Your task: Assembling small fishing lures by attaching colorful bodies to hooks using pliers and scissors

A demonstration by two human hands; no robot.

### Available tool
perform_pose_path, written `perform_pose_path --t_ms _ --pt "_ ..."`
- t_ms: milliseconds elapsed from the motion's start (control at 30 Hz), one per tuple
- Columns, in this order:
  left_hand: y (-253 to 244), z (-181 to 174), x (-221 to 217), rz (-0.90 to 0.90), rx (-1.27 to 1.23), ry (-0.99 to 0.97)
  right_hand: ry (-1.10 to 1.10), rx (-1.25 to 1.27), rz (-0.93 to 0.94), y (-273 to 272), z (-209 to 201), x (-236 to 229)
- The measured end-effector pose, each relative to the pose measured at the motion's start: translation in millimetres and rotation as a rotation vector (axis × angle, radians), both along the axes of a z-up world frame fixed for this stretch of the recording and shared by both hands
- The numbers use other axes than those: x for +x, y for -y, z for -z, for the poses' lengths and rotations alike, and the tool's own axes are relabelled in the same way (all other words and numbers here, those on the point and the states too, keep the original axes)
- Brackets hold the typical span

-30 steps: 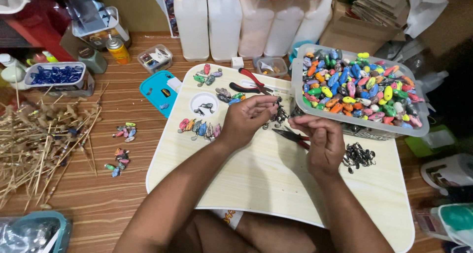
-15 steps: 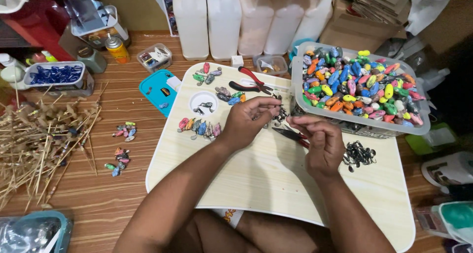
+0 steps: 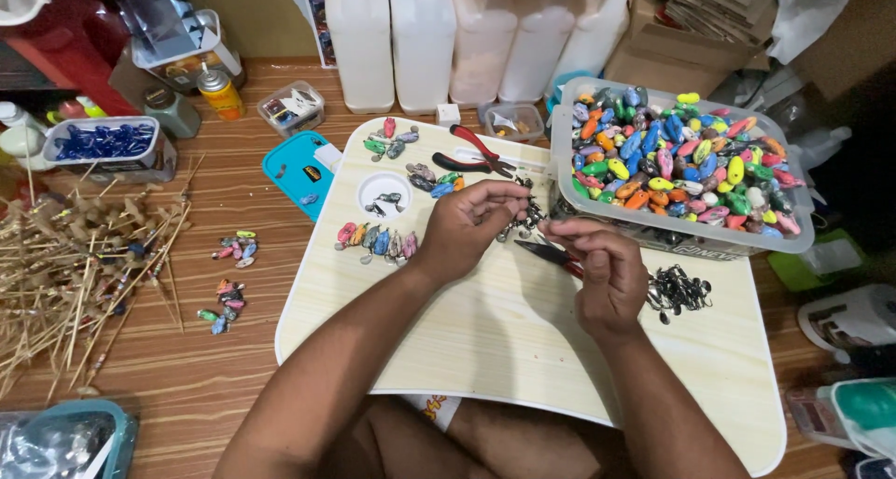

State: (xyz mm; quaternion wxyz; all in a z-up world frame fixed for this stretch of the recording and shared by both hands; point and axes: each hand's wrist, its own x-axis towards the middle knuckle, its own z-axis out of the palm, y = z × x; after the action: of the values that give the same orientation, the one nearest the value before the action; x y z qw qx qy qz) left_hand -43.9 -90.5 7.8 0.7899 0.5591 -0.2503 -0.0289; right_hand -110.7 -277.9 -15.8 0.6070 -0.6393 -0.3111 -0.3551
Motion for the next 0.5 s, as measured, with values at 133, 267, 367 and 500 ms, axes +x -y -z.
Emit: perform_pose_path --t_ms 133,267,367,500 --pt "0 0 1 0.004 0.011 0.006 0.001 -0.022 0.004 2 -2 0" --pt "2 2 2 -0.001 -0.008 -0.005 0.014 -0.015 -0.005 0 -4 0" --pt "2 2 1 -0.001 -0.008 -0.004 0.018 -0.019 0.007 -1 -5 -1" --pt "1 -3 -4 -0.011 -0.002 -0.001 0.063 -0.129 0.086 0 -10 0"
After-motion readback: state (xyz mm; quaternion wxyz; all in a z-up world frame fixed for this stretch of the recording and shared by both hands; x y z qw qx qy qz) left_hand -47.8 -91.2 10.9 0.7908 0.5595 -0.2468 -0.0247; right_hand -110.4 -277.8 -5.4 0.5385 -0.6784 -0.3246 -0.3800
